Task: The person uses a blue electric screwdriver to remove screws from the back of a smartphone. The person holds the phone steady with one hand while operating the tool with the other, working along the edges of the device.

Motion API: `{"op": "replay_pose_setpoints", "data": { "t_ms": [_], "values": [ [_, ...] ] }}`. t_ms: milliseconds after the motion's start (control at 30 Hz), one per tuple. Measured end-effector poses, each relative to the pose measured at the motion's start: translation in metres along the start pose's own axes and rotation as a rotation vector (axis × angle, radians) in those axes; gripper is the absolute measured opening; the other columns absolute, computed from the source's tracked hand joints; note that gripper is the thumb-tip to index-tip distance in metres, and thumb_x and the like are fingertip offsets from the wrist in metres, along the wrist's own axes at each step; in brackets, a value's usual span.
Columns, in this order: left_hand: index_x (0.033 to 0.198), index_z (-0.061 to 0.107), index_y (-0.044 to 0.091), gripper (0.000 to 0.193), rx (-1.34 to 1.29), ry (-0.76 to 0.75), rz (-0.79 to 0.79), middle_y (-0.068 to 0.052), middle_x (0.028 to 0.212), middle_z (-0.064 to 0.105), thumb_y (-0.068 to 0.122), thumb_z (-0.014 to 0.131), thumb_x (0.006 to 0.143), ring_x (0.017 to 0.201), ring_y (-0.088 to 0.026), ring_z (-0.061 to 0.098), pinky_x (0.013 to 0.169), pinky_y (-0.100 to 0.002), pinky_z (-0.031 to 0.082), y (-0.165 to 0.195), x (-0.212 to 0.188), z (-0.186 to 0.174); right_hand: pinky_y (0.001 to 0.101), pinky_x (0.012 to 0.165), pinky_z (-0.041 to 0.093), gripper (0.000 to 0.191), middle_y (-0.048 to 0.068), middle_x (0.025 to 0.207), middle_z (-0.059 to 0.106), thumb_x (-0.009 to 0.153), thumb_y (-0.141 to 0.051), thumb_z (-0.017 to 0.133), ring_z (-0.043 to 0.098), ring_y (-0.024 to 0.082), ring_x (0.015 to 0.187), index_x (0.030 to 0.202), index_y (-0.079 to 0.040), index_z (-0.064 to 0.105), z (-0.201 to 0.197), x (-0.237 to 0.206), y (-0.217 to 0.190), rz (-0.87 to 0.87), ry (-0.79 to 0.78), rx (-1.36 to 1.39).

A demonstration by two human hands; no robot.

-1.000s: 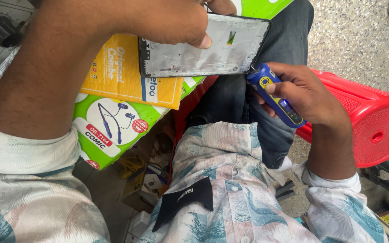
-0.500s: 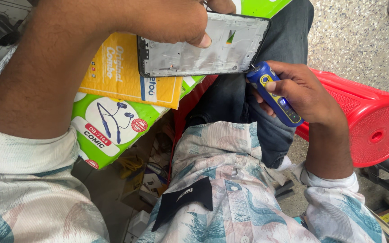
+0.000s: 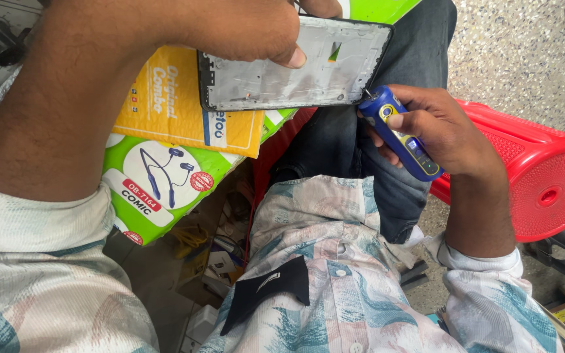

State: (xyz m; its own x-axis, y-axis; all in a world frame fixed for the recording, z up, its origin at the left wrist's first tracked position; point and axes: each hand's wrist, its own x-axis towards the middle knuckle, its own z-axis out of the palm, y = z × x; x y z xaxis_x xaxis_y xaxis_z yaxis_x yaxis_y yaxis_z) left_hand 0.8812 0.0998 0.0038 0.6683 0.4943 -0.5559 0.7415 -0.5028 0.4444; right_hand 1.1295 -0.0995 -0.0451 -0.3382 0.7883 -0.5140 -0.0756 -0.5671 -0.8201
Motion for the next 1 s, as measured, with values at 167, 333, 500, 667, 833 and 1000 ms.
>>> {"op": "replay_pose_setpoints", "data": {
  "t_ms": [167, 333, 500, 667, 833, 1000],
  "values": [
    [0.138, 0.066, 0.022, 0.052, 0.008, -0.001, 0.002, -0.015, 0.098, 0.076, 0.028, 0.073, 0.087, 0.071, -0.030, 0.074, 0.059, -0.045, 0.058, 0.001, 0.000, 0.001, 0.0292, 0.060, 0.049, 0.026, 0.011, 0.086, 0.062, 0.090, -0.012, 0.051, 0.059, 0.017, 0.066, 0.105, 0.007, 0.060, 0.000, 0.000, 0.000, -0.009, -0.012, 0.004],
    [0.139, 0.065, 0.023, 0.053, 0.014, -0.002, 0.001, -0.015, 0.100, 0.077, 0.027, 0.073, 0.087, 0.072, -0.030, 0.075, 0.060, -0.044, 0.058, 0.001, 0.000, 0.002, 0.0296, 0.059, 0.049, 0.028, 0.012, 0.086, 0.062, 0.088, -0.012, 0.052, 0.059, 0.017, 0.066, 0.106, 0.007, 0.061, -0.001, 0.000, 0.000, 0.003, 0.011, 0.000],
    [0.140, 0.064, 0.023, 0.054, 0.015, -0.007, 0.003, -0.014, 0.101, 0.077, 0.026, 0.074, 0.087, 0.073, -0.030, 0.075, 0.060, -0.044, 0.059, -0.002, 0.001, 0.003, 0.0296, 0.058, 0.049, 0.029, 0.012, 0.085, 0.062, 0.088, -0.015, 0.052, 0.059, 0.017, 0.065, 0.104, 0.007, 0.061, 0.000, 0.000, -0.001, 0.010, 0.018, -0.008],
    [0.142, 0.063, 0.024, 0.055, 0.001, -0.018, 0.018, -0.014, 0.103, 0.077, 0.026, 0.074, 0.087, 0.074, -0.029, 0.075, 0.061, -0.043, 0.059, -0.006, 0.002, 0.005, 0.0303, 0.058, 0.048, 0.030, 0.012, 0.083, 0.062, 0.088, -0.017, 0.054, 0.058, 0.018, 0.064, 0.105, 0.007, 0.062, 0.001, 0.000, -0.001, 0.011, 0.016, 0.015],
    [0.143, 0.063, 0.024, 0.056, -0.058, -0.042, 0.097, -0.014, 0.104, 0.077, 0.025, 0.074, 0.088, 0.075, -0.029, 0.076, 0.062, -0.043, 0.059, -0.007, -0.002, 0.002, 0.0290, 0.056, 0.049, 0.027, 0.011, 0.082, 0.063, 0.089, -0.015, 0.054, 0.060, 0.016, 0.062, 0.105, 0.006, 0.062, 0.006, 0.000, 0.001, 0.028, 0.014, 0.050],
    [0.152, 0.054, 0.028, 0.064, -0.090, -0.223, -0.018, -0.014, 0.110, 0.076, 0.020, 0.070, 0.091, 0.079, -0.032, 0.077, 0.067, -0.043, 0.062, 0.003, -0.004, -0.004, 0.0270, 0.056, 0.050, 0.020, 0.010, 0.082, 0.065, 0.093, -0.009, 0.053, 0.060, 0.013, 0.062, 0.104, 0.004, 0.062, 0.013, 0.002, 0.005, 0.022, -0.063, 0.011]
  ]
}}
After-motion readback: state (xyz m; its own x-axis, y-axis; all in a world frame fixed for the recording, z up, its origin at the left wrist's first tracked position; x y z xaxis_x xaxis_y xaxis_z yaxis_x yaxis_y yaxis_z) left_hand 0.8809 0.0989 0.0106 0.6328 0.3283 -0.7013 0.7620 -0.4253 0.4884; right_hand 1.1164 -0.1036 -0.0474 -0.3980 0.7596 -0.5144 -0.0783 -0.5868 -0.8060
